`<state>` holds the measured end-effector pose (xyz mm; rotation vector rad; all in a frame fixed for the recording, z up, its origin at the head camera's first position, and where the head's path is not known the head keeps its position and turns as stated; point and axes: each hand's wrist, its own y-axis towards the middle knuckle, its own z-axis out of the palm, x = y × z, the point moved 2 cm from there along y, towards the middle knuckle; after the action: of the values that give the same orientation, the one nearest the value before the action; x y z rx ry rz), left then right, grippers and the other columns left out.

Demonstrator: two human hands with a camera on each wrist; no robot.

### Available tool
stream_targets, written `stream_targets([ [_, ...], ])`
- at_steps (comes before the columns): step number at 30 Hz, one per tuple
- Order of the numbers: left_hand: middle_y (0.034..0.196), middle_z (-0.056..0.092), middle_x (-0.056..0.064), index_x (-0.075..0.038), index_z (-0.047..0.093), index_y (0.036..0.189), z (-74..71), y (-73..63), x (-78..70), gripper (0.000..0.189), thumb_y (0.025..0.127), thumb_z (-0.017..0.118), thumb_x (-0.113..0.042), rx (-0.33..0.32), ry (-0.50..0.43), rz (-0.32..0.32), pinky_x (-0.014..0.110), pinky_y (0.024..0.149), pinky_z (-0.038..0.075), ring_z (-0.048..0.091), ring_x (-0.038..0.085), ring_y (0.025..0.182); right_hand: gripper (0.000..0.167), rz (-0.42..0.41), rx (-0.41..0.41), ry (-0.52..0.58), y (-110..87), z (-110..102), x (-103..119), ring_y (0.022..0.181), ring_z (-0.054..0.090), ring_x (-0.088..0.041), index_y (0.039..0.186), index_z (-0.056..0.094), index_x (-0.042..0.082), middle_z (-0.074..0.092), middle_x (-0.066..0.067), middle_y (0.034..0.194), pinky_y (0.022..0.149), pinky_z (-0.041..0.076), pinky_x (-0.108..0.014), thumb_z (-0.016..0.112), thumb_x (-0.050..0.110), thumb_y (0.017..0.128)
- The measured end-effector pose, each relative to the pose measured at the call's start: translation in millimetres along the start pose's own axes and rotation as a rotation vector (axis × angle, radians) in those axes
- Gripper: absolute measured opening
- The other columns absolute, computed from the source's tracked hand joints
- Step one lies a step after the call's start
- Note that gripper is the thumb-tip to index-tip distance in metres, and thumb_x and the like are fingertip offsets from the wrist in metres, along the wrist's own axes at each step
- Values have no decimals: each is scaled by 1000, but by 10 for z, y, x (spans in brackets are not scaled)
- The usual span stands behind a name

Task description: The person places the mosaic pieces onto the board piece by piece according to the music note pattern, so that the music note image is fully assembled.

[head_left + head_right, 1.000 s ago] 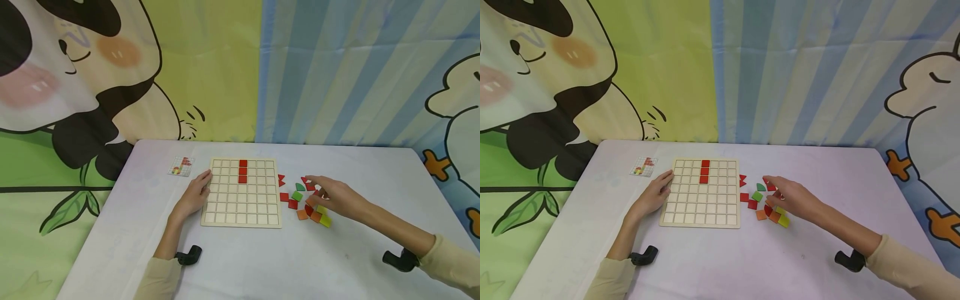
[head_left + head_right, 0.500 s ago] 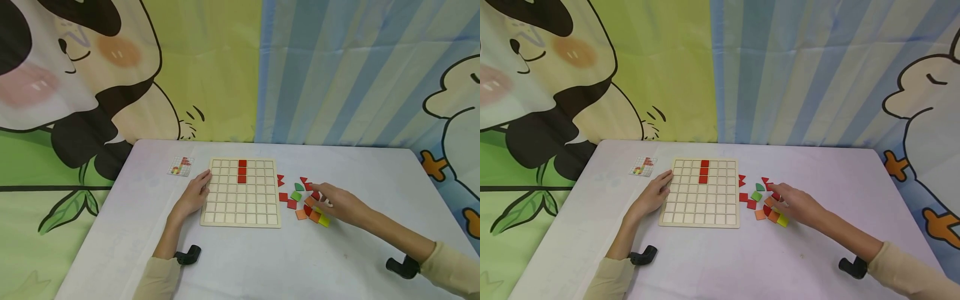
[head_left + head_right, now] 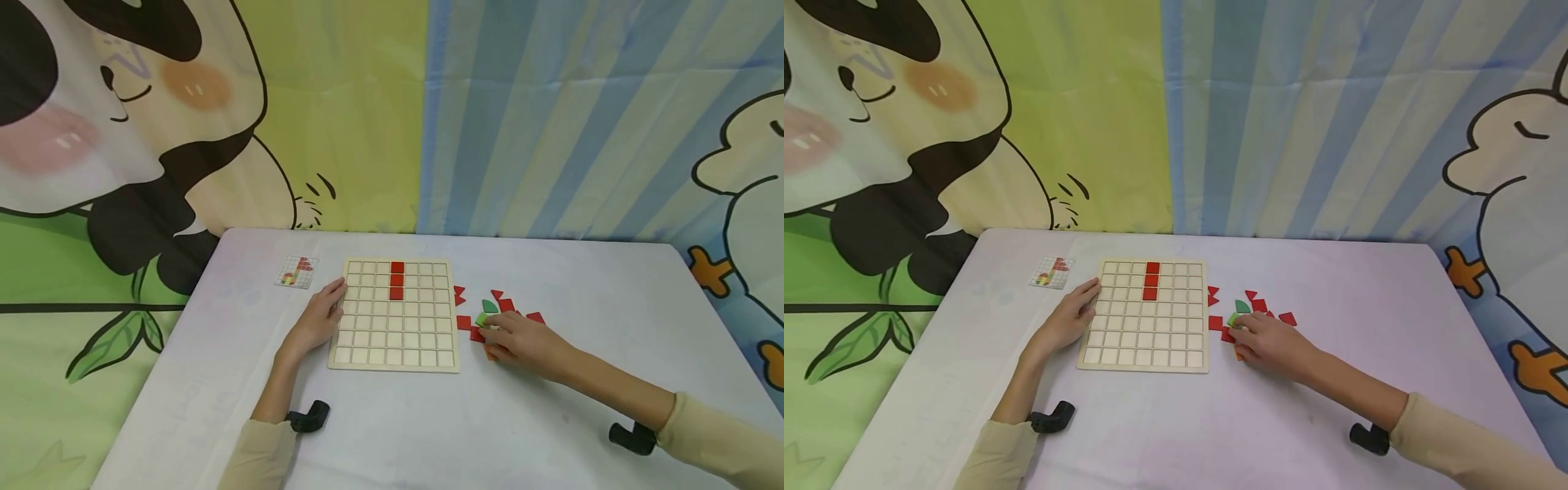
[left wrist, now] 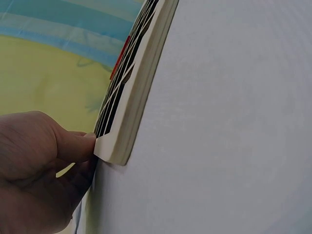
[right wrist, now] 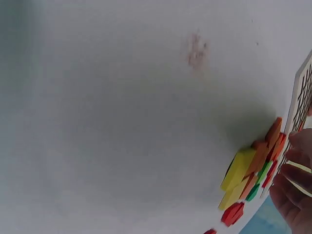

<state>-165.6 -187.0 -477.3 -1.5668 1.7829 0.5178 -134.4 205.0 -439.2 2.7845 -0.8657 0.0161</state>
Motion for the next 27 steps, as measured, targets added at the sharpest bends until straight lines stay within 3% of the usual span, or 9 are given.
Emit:
stream_targets([
  [4,172,24,13,3,36,158,6,9,-1,55,105,48,-1,5,-4,-7,57,125,25,24,40,156,34,-66,53,-161,61,53,62,102,66,-24,106,79,5,70,-9,114,78,63,-30,91,22,79],
  [6,171,24,14,4,36,158,7,8,-4,55,105,48,-1,3,-3,-4,58,125,25,24,41,156,33,-56,92,-181,77,60,80,102,66,-24,106,80,5,70,-9,113,78,63,-30,90,23,80],
  [14,172,25,12,2,36,158,9,-5,-2,55,104,49,-1,5,-9,-18,57,125,25,24,40,156,25,61,138,-33,92,44,214,95,66,-21,103,82,8,73,-8,108,70,61,-24,88,19,82],
  [20,172,25,12,2,36,158,10,-8,1,55,104,49,-1,1,-14,-16,57,125,24,23,40,156,19,275,157,55,164,60,253,93,67,-21,94,82,12,74,-5,102,73,62,-28,90,20,79],
  [27,171,25,13,3,36,158,10,-8,2,55,104,49,-1,1,-8,-8,57,126,24,24,40,156,19,258,85,15,159,138,253,86,66,-20,87,79,13,74,-3,93,72,60,-27,92,14,75],
])
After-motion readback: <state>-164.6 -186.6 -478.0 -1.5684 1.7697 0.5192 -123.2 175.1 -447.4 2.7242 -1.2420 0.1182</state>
